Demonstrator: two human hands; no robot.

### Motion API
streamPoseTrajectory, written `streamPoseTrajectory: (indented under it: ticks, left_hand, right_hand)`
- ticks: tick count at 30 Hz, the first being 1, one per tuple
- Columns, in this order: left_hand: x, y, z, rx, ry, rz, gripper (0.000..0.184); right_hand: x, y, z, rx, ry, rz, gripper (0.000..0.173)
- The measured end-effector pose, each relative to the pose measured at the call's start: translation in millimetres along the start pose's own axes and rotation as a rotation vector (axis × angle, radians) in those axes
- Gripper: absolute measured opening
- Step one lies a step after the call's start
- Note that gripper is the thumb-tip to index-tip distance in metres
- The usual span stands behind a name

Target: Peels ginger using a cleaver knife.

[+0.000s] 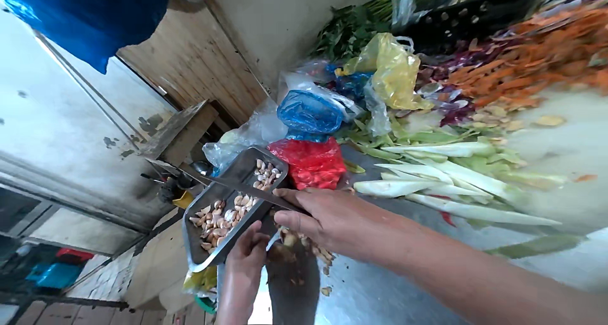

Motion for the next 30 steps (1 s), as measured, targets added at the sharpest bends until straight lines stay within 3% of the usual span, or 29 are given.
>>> streamPoseTrajectory:
  ticks: [2,4,6,8,14,17,21,23,30]
  left_hand:
    - [-2,6,-9,0.033,-0.263,-0.109,0.034]
    - [-1,13,-24,0.029,-0.506,-0.33,0.042]
    - [0,17,-28,0.055,-0.575,-0.451,0.064]
    - [-4,21,-19,0.16,-0.526,-0.45,0.081]
    - [5,29,-10,0.283,-0.661,-0.646,0.049]
    - [8,19,-9,0.213,-0.593,-0.547,0.045]
    - [12,1,-1,0.194,-0.184,-0.105,0.041]
    - [17,-4,-1,0.199,-0.014,0.012,0.042]
    - [10,-2,-15,0.182,-0.092,-0.091,0.056]
  right_hand:
    - [-2,0,-2,-0.007,0.012,0.033,0.074]
    - [-3,0,-2,-0.01,0.046,0.048,0.071]
    - [-3,-1,-1,-0.022,0.069,0.055,0.068]
    - [-4,-1,0,-0.021,0.083,0.045,0.067]
    - [-4,-3,-2,-0.006,0.184,0.011,0.075]
    - [-5,-2,-3,-0.028,0.168,0.039,0.072]
    - [-8,-1,1,-0.146,0.082,0.139,0.067]
    - [-7,0,5,-0.149,0.042,0.109,0.067]
    - [-8,-3,5,-0.136,0.062,0.097,0.065]
Point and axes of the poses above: each hand's wrist, its own y-axis away from the middle knuckle, its own z-axis out of the back of the hand, x = y × z, the point moved 3 cm from there along -y, towards the middle knuckle, and after that the axes turned 15 degrees about -y, right-handed, at the moved point
